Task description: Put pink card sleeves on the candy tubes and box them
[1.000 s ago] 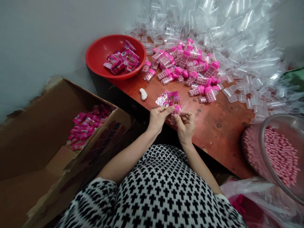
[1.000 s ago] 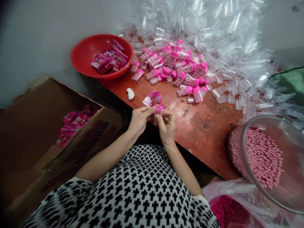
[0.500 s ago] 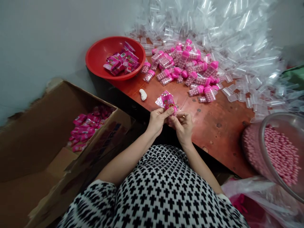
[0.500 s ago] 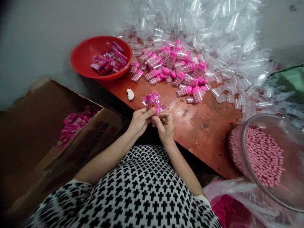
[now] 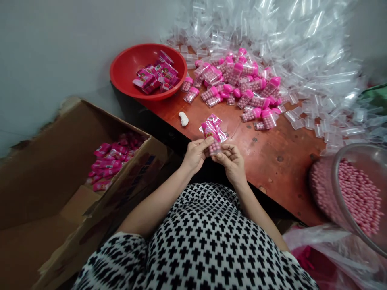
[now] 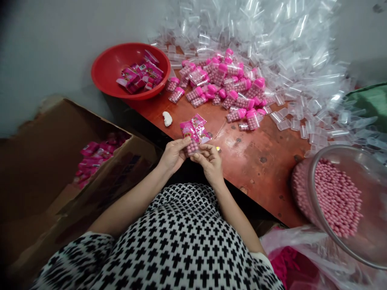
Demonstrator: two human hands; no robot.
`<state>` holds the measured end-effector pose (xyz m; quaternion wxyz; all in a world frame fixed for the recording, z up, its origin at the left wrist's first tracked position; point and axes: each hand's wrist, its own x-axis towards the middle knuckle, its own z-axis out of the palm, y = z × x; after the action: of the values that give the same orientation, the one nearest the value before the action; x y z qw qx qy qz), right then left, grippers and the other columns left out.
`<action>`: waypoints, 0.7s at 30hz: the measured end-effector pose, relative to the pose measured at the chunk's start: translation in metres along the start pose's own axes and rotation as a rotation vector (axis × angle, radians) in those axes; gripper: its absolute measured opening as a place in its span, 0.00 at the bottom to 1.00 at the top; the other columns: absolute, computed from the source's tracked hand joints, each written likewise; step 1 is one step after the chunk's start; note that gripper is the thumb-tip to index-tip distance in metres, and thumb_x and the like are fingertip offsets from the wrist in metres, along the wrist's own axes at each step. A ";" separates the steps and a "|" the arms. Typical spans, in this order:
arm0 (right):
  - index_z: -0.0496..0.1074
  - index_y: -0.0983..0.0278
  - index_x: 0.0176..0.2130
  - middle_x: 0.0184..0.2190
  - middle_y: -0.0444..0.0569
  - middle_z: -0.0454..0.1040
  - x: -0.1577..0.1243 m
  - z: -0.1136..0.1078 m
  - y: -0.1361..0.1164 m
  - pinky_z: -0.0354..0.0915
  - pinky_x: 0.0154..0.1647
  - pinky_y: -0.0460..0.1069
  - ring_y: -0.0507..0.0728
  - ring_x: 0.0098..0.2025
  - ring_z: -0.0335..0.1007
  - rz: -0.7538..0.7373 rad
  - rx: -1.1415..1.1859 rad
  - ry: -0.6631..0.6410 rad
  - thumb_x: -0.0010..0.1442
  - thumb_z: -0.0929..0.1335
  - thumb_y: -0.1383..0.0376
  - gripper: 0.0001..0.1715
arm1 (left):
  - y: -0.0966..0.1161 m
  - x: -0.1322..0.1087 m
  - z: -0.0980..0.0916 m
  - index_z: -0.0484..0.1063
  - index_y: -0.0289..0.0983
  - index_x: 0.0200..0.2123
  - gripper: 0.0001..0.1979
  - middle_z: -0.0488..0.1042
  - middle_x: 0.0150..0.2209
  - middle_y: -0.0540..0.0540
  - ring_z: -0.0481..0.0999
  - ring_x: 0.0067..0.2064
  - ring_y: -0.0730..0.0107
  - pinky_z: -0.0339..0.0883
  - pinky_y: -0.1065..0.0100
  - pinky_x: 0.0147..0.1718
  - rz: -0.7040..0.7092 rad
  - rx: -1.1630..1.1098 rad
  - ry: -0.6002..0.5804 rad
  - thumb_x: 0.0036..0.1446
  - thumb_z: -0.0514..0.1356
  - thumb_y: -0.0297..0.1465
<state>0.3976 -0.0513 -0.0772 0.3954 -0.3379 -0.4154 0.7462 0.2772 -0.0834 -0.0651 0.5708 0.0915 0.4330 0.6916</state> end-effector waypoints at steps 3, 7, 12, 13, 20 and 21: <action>0.67 0.61 0.36 0.25 0.37 0.77 0.003 -0.001 0.001 0.76 0.31 0.45 0.49 0.26 0.76 -0.033 0.007 0.057 0.45 0.79 0.60 0.23 | -0.008 -0.006 0.000 0.74 0.30 0.22 0.20 0.73 0.22 0.48 0.72 0.24 0.78 0.69 0.74 0.27 -0.049 0.002 -0.015 0.35 0.75 0.39; 0.66 0.61 0.35 0.22 0.36 0.76 0.011 0.006 0.002 0.74 0.25 0.44 0.49 0.22 0.74 -0.001 -0.058 0.019 0.46 0.78 0.58 0.23 | -0.011 -0.015 -0.004 0.75 0.29 0.23 0.19 0.75 0.23 0.47 0.74 0.25 0.75 0.72 0.71 0.30 -0.032 0.033 -0.026 0.37 0.75 0.39; 0.67 0.62 0.32 0.22 0.39 0.77 0.012 0.016 -0.004 0.71 0.22 0.42 0.50 0.21 0.74 0.041 -0.137 -0.116 0.47 0.77 0.55 0.21 | 0.030 -0.035 -0.033 0.76 0.35 0.30 0.17 0.81 0.38 0.43 0.81 0.40 0.63 0.74 0.62 0.44 0.252 -0.007 0.114 0.45 0.71 0.42; 0.67 0.62 0.32 0.22 0.40 0.77 0.012 0.015 -0.005 0.71 0.22 0.42 0.50 0.22 0.75 0.037 -0.143 -0.128 0.48 0.76 0.55 0.20 | 0.042 -0.038 -0.042 0.76 0.37 0.34 0.20 0.81 0.39 0.44 0.81 0.41 0.63 0.74 0.62 0.45 0.371 -0.035 0.199 0.47 0.68 0.47; 0.68 0.63 0.31 0.21 0.40 0.76 0.015 -0.010 -0.010 0.67 0.19 0.41 0.48 0.19 0.72 0.022 -0.193 0.024 0.51 0.75 0.52 0.20 | 0.038 -0.001 -0.057 0.71 0.43 0.53 0.25 0.77 0.51 0.42 0.76 0.53 0.60 0.65 0.55 0.57 0.663 0.619 0.276 0.57 0.59 0.50; 0.68 0.63 0.31 0.21 0.41 0.76 0.015 -0.013 -0.010 0.67 0.19 0.41 0.48 0.19 0.72 0.019 -0.199 0.040 0.51 0.75 0.52 0.20 | 0.025 0.010 -0.048 0.72 0.41 0.53 0.24 0.74 0.55 0.41 0.72 0.58 0.57 0.60 0.54 0.60 0.694 0.858 0.199 0.57 0.61 0.47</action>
<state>0.4051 -0.0302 -0.0764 0.3610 -0.3943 -0.4761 0.6983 0.2262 -0.0981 -0.0807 0.1776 0.3872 0.6718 0.6060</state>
